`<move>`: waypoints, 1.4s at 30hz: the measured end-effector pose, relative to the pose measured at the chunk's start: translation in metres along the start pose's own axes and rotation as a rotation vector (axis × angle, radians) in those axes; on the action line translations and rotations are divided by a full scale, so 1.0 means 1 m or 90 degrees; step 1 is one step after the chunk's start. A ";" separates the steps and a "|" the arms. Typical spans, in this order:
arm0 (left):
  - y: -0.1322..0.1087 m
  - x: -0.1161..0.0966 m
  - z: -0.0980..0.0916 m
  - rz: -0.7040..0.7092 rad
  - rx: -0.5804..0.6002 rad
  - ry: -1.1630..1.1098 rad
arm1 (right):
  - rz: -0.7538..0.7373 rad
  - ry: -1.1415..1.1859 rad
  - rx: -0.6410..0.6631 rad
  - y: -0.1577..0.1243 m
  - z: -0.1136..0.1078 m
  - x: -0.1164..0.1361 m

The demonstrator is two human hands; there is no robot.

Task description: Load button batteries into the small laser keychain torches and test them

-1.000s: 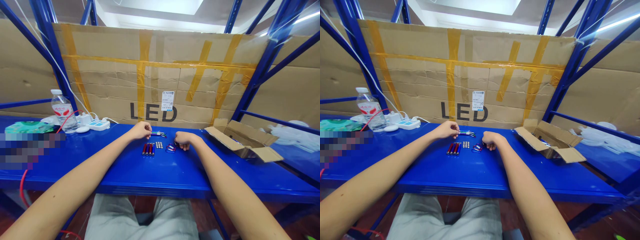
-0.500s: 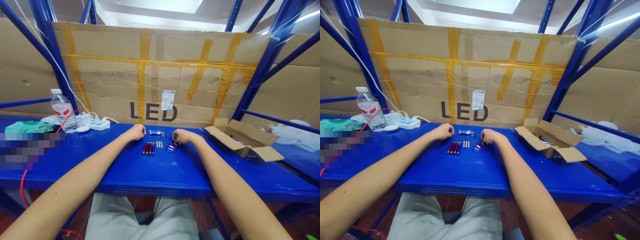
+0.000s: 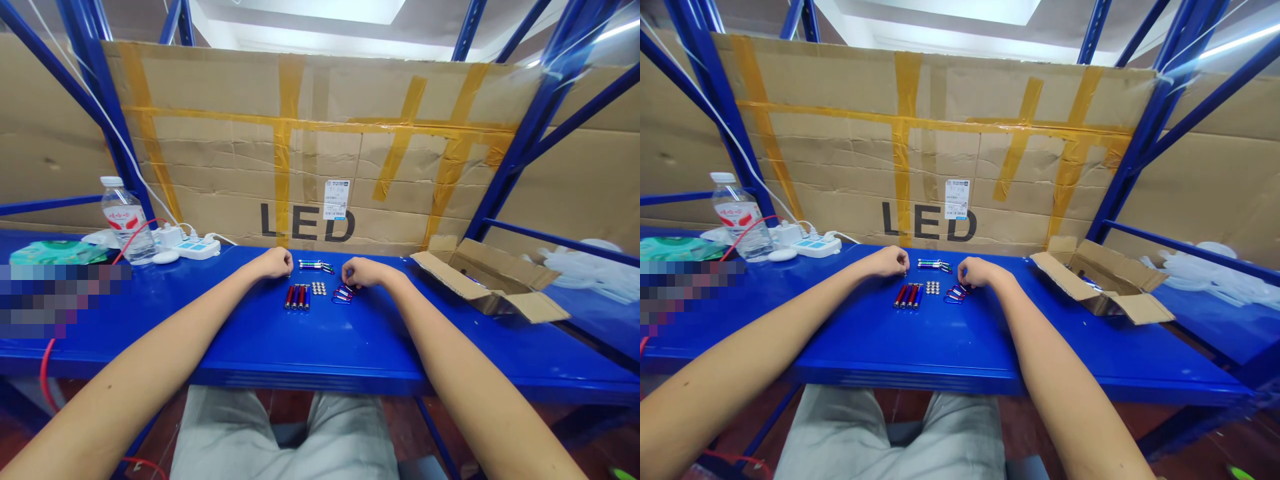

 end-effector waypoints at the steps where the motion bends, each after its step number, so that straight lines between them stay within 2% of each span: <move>1: 0.001 0.000 0.000 0.001 0.002 -0.013 | 0.000 0.000 0.001 0.000 0.000 0.000; 5: 0.003 0.002 0.003 -0.001 0.035 -0.057 | 0.001 -0.002 0.006 -0.001 0.000 0.001; 13: 0.000 0.010 0.010 -0.061 0.124 -0.118 | 0.053 0.013 -0.014 -0.005 -0.008 -0.005; 22: -0.010 0.006 0.018 -0.080 0.207 -0.108 | 0.057 0.014 0.001 -0.006 -0.006 -0.004; 37: -0.012 0.005 0.016 -0.081 0.211 -0.089 | 0.060 0.009 0.001 -0.007 -0.007 -0.004; 39: -0.008 0.002 0.011 -0.047 0.175 -0.071 | 0.057 0.004 -0.013 -0.005 -0.008 -0.005; 42: -0.001 -0.016 0.002 0.085 0.080 0.010 | 0.032 -0.010 -0.077 -0.003 -0.016 0.000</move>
Point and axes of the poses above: each hand's wrist, its own y-axis towards the middle knuckle, its own z-axis out of the palm, x = y × z, the point moved 10 cm from there along y, towards the middle knuckle, and after that the axes turned 15 degrees about -y, right-handed, at the moved point
